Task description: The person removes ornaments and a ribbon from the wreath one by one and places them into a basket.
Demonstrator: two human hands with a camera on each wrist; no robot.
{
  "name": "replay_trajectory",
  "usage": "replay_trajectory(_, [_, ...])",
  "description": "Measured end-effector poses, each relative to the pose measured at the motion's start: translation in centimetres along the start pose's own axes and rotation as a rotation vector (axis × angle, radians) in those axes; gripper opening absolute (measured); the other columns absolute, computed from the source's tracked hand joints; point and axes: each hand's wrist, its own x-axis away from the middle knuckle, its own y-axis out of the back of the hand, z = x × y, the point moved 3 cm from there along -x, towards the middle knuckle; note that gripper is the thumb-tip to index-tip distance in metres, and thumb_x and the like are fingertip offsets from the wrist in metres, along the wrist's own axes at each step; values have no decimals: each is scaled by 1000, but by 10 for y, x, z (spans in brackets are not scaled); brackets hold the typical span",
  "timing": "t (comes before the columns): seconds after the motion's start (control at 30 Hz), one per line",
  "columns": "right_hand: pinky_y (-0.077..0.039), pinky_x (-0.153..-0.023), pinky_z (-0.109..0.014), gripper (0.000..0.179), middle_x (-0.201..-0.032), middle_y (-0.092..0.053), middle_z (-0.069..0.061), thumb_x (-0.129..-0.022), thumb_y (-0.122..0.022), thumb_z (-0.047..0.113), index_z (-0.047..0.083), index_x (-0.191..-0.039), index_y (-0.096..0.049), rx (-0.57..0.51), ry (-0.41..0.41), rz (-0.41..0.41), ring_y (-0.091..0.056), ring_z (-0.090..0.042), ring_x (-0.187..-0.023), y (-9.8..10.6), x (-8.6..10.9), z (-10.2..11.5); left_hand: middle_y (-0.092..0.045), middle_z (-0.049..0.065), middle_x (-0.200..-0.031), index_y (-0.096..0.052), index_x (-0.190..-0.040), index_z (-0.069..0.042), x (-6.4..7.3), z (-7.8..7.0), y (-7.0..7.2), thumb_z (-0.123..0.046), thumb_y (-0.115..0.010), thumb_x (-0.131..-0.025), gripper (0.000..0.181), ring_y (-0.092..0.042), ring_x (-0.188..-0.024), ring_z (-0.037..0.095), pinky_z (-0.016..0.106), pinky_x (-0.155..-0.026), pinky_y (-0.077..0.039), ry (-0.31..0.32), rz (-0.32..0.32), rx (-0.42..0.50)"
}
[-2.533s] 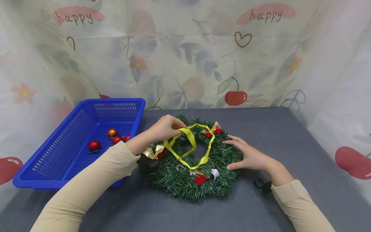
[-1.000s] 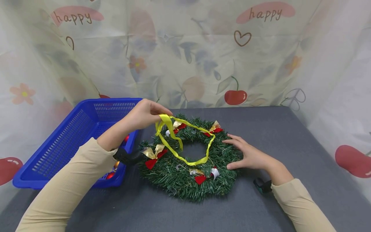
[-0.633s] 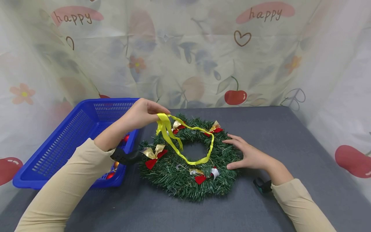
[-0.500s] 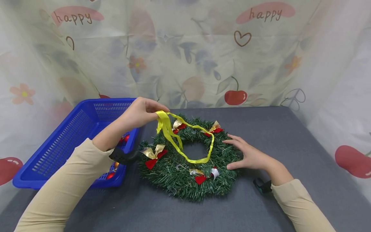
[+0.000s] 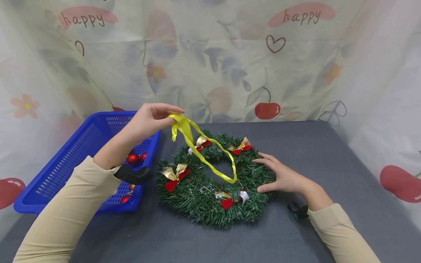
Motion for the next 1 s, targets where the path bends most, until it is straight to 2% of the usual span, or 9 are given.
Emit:
replay_trajectory(0.27, [-31, -94, -69, 76, -152, -13, -24, -78, -75, 29, 13, -141, -37, -14, 13, 3, -18, -50, -136, 1, 1, 3, -65, 9, -120, -66, -117, -10, 4, -3, 9, -10, -55, -92, 27, -63, -95, 13, 21, -77, -48, 25, -59, -5])
replay_trajectory(0.4, [-31, -94, -69, 76, -152, -14, -24, -78, -75, 29, 12, -141, -37, -11, 19, -2, -18, -50, -135, 0, 1, 3, -65, 12, -119, -66, -118, -8, 7, -6, 14, -9, -56, -91, 28, -64, -92, 8, 19, -77, -50, 29, -97, 14])
replay_trajectory(0.53, [-30, -95, -70, 76, -152, -14, -24, -78, -75, 30, 12, -141, -37, -9, 17, -6, -18, -50, -136, 0, 0, 1, -65, 11, -118, -64, -120, -9, 10, -8, 19, -14, -59, -91, 30, -62, -88, 4, 19, -77, -50, 25, -109, 21])
replay_trajectory(0.73, [-30, -95, -69, 76, -152, -13, -24, -78, -75, 31, 11, -141, -37, -11, 11, -6, -18, -50, -136, 0, 0, 2, -61, 7, -124, -59, -127, -14, 14, -12, 24, -20, -64, -88, 39, -58, -103, 8, 18, -77, -50, 16, -119, 53])
replay_trajectory(0.9, [-31, -95, -69, 76, -152, -13, -25, -78, -75, 30, 11, -141, -37, -13, 12, 0, -18, -50, -135, 1, 1, 3, -57, 9, -131, -51, -135, -15, 18, -16, 26, -13, -65, -87, 50, -59, -113, 14, 18, -83, -51, -6, -109, 148])
replay_trajectory(1.0, [-32, -95, -68, 76, -152, -13, -25, -78, -75, 29, 11, -141, -37, -16, 8, 2, -19, -50, -135, 1, 0, 3, -56, 9, -132, -52, -134, -14, 19, -17, 27, -9, -64, -87, 48, -59, -114, 13, 17, -84, -51, -28, -134, 173])
